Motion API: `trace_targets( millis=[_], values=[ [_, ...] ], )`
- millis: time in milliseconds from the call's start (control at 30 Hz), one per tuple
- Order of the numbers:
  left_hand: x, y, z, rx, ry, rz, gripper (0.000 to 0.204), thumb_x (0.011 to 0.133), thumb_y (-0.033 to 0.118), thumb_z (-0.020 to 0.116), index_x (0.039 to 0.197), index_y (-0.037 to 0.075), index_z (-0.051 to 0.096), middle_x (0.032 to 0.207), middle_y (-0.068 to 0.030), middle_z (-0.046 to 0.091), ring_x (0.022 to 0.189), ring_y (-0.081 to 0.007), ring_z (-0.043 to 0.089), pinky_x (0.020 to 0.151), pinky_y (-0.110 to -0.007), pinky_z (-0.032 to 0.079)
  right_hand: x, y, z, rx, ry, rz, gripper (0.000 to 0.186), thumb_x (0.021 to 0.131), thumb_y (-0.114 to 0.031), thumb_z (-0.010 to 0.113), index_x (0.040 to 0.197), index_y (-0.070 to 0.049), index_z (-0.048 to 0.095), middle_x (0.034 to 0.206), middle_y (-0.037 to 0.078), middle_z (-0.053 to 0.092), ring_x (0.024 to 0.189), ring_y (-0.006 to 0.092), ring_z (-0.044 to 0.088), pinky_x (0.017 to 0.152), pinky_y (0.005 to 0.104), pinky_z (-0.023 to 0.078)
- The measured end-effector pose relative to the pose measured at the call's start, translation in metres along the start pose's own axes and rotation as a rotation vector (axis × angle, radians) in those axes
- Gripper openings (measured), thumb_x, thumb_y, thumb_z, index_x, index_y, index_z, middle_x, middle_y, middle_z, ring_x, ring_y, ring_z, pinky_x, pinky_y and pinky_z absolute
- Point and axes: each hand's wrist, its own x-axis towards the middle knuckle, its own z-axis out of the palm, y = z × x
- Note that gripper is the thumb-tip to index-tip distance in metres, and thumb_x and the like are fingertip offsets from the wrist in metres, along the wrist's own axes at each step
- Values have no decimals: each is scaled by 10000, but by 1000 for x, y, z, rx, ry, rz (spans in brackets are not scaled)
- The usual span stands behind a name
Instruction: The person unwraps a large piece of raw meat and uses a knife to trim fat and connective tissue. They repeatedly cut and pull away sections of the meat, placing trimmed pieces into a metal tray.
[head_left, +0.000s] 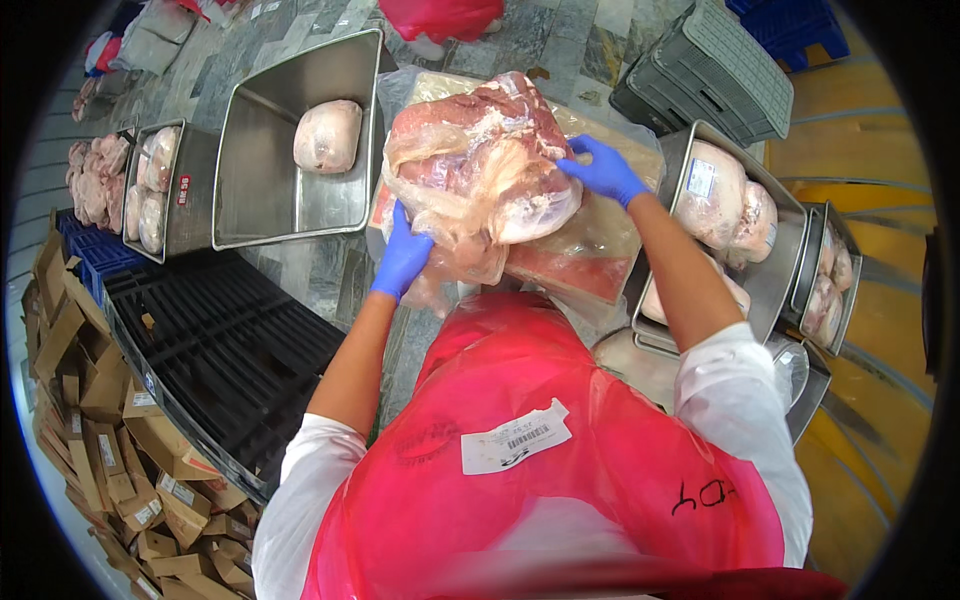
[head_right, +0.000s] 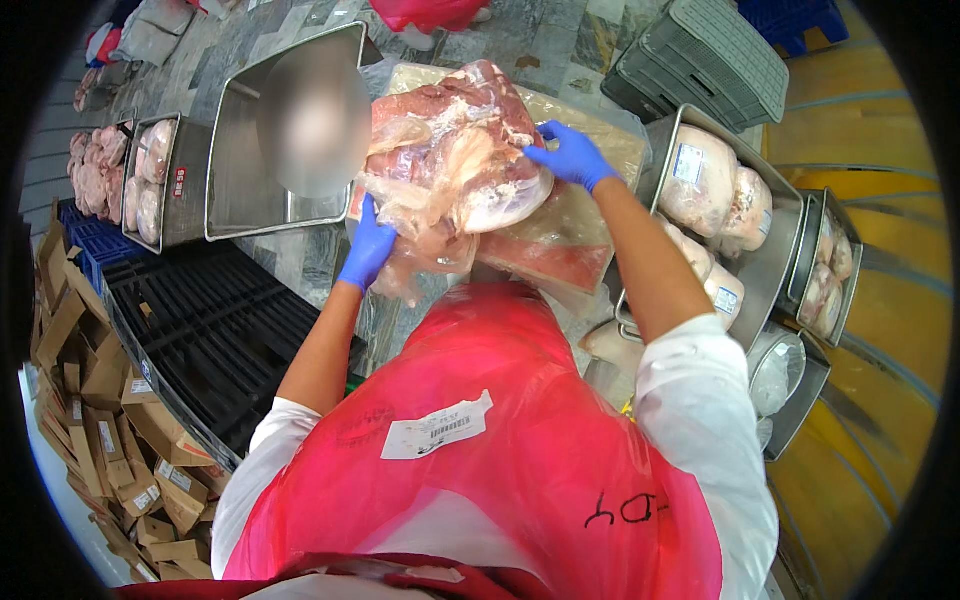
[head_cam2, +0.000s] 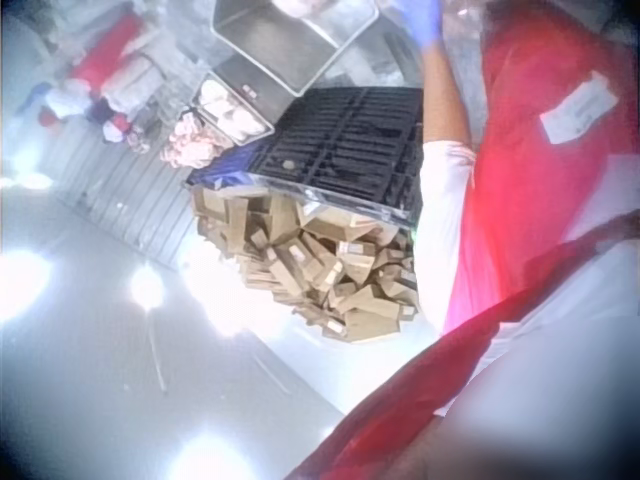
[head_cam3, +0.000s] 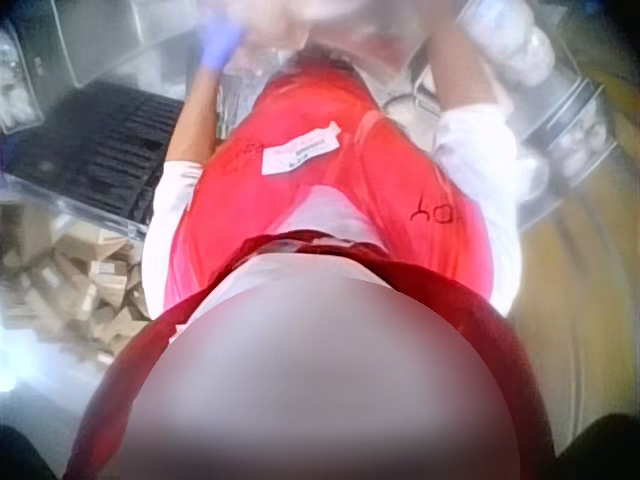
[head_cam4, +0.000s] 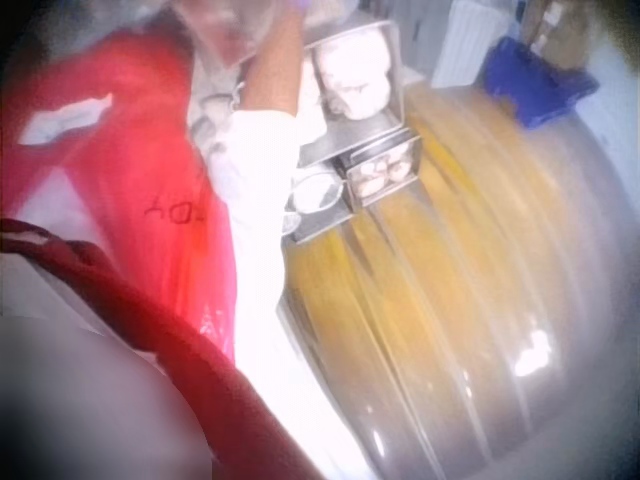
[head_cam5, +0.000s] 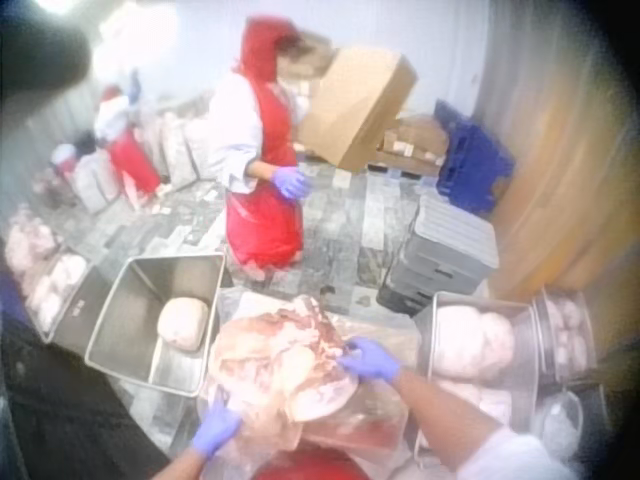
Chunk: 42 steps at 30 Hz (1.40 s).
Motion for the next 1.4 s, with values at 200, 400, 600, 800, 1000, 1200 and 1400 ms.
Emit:
trace_targets(
  millis=[200, 400, 600, 800, 1000, 1200, 1400],
  values=[
    [23, -1, 11, 469, 20, 254, 983, 823, 184, 641, 1572, -47, 48, 1292, -364, 577, 1123, -429, 647, 949, -453, 510, -39, 28, 28, 148, 171, 145, 456, 814, -351, 799, 1074, -20, 622, 1003, 148, 693, 883, 226, 645, 816, 362, 528],
    [23, 58, 9, 678, -45, 115, 781, 828, 208, 640, 1481, -77, 321, 1157, -384, 630, 1067, -479, 650, 919, -492, 521, -90, 19, 45, 4, 132, 241, 437, 804, -322, 796, 1057, -14, 617, 981, 185, 674, 877, 311, 661, 817, 409, 531],
    [-36, 41, 56, 480, -206, 342, 535, 822, 169, 646, 1277, -103, 575, 1094, -310, 687, 1023, -399, 684, 892, -442, 538, -137, -38, 80, -99, 389, -151, 527, 801, -298, 778, 1202, -6, 600, 1189, 216, 630, 1044, 386, 637, 924, 437, 511],
    [-28, 162, 105, 185, -456, 404, 530, 814, 89, 600, 1312, -89, 577, 1106, -265, 700, 1008, -305, 688, 890, -383, 540, -169, -51, 88, 16, -4, -99, 651, 792, -276, 791, 1330, 0, 551, 1305, 252, 573, 1215, 400, 562, 1024, 446, 460],
    [-12, 168, 116, 101, -344, 497, 506, 803, 89, 641, 1273, -93, 605, 1112, -208, 718, 985, -209, 685, 889, -352, 549, -202, -71, 74, 125, 300, -120, 678, 779, -275, 816, 1340, 6, 560, 1348, 227, 558, 1218, 377, 565, 1040, 460, 458],
    [52, 70, 31, -136, -111, -261, 327, 856, 148, 607, 1137, -6, 672, 957, -100, 665, 836, -187, 622, 714, -366, 525, -223, -66, 80, -168, 349, -410, 454, 797, -225, 763, 1217, -94, 653, 1349, 165, 581, 1180, 370, 580, 1025, 463, 454],
    [46, 57, 42, -186, 27, -149, 456, 855, 78, 597, 1288, -16, 489, 1101, -132, 624, 944, -234, 608, 845, -387, 518, -229, -16, 123, 729, 364, 343, 374, 866, -355, 760, 1078, -63, 663, 1157, 107, 650, 1027, 230, 618, 896, 427, 499]
  ],
)
